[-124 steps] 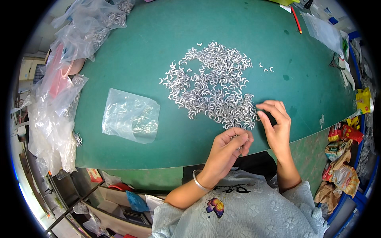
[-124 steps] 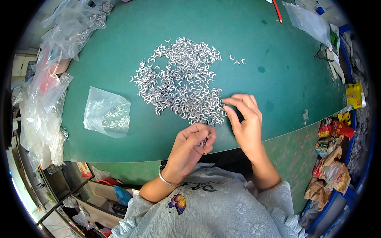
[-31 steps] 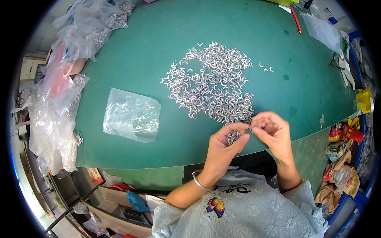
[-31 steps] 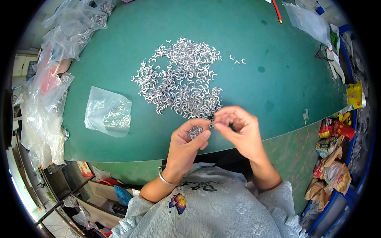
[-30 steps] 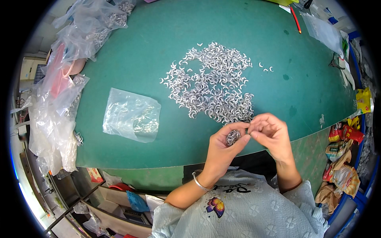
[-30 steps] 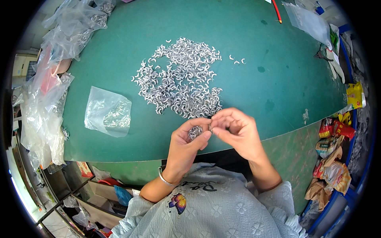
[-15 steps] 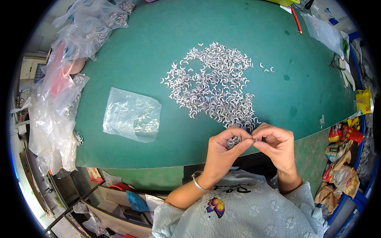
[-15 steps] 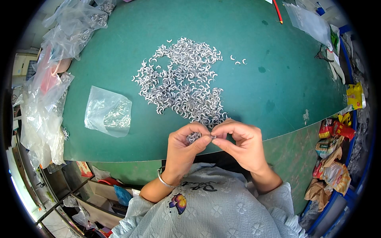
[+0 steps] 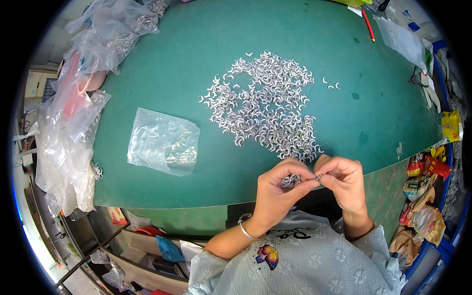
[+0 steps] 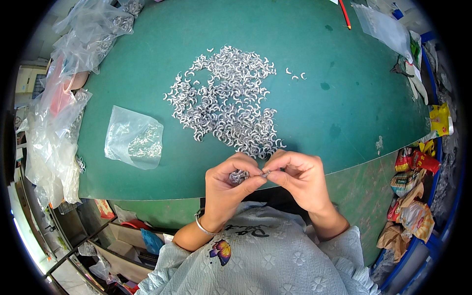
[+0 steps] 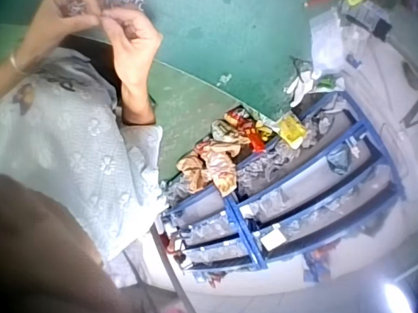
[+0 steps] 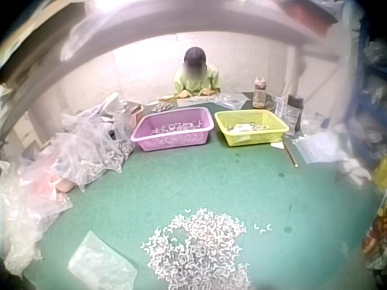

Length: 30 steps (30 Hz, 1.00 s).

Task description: The person sits at a green workbench and manually assembles small silver metal hooks. They pick up individual hooks from a large pile, manipulate them with their fingers, and place the finished pieces into a small plastic bag. The process is repetitive and involves fine motor skills.

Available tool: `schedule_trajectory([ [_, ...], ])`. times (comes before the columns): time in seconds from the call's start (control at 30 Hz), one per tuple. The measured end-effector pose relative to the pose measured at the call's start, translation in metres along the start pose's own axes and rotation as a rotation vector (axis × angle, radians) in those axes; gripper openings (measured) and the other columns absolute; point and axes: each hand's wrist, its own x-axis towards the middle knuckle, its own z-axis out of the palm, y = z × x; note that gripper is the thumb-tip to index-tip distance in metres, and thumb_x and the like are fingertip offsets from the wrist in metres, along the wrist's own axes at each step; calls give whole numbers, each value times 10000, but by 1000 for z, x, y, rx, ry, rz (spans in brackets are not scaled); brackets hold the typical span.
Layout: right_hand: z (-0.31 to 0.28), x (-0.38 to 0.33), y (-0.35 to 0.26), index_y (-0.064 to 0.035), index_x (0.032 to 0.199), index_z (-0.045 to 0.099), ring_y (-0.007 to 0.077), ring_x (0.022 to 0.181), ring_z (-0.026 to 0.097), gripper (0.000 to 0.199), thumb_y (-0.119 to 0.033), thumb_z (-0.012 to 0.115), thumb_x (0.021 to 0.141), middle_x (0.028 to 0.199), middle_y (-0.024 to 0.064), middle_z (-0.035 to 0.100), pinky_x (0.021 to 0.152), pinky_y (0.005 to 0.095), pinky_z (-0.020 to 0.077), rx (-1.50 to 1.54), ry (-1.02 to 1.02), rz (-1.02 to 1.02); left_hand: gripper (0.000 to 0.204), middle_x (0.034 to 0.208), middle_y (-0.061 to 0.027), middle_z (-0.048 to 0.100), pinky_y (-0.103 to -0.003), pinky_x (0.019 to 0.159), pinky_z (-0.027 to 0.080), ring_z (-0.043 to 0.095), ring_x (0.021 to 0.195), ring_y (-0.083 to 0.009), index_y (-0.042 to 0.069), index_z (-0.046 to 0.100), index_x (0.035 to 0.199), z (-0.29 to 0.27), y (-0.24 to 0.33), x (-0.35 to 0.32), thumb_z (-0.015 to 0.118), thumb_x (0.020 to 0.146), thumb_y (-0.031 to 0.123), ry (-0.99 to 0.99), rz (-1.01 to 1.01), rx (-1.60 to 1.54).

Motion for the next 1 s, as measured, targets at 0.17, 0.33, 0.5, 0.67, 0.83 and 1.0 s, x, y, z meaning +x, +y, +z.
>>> schedule_trajectory([
  [0.17,0,0,2,50,828,603,120,741,537,59,76,586,778,804,92,597,657,232,428,8,-11,-19,82,799,-46,571,-220,672,422,530,747,-106,-9,606,788,-1,0,0,661,730,-26,-14,-13,-7],
  [0.33,0,4,0,42,820,615,150,740,530,59,51,610,762,776,87,606,672,265,421,-161,-10,-120,83,799,-46,570,-221,668,425,531,747,-108,-12,603,788,1,-1,0,662,730,-23,9,-28,-19],
  [0.5,-1,5,-1,34,819,621,170,747,530,66,48,611,756,793,102,620,680,287,418,-186,-10,-131,101,802,-48,569,-225,656,427,532,742,-110,-8,603,788,0,0,0,672,717,-30,1,35,32],
  [0.67,0,6,-1,32,823,622,177,752,530,70,47,608,756,800,107,624,684,292,418,-186,-12,-169,128,800,-49,569,-226,644,425,534,735,-109,-2,603,788,2,0,-1,685,698,-39,11,38,17],
  [0.83,-6,10,1,36,848,622,172,753,530,88,36,601,763,808,104,621,683,277,414,-222,-50,-232,82,826,-63,563,-230,646,420,519,724,-118,-3,575,817,1,0,0,635,762,-2,10,5,-3],
  [1.0,-11,31,2,-3,969,599,199,811,516,245,-2,631,727,925,94,599,723,295,409,-670,223,-235,45,881,-105,558,-262,645,439,522,715,-144,16,520,866,-5,-4,2,519,861,61,21,-339,-600],
])
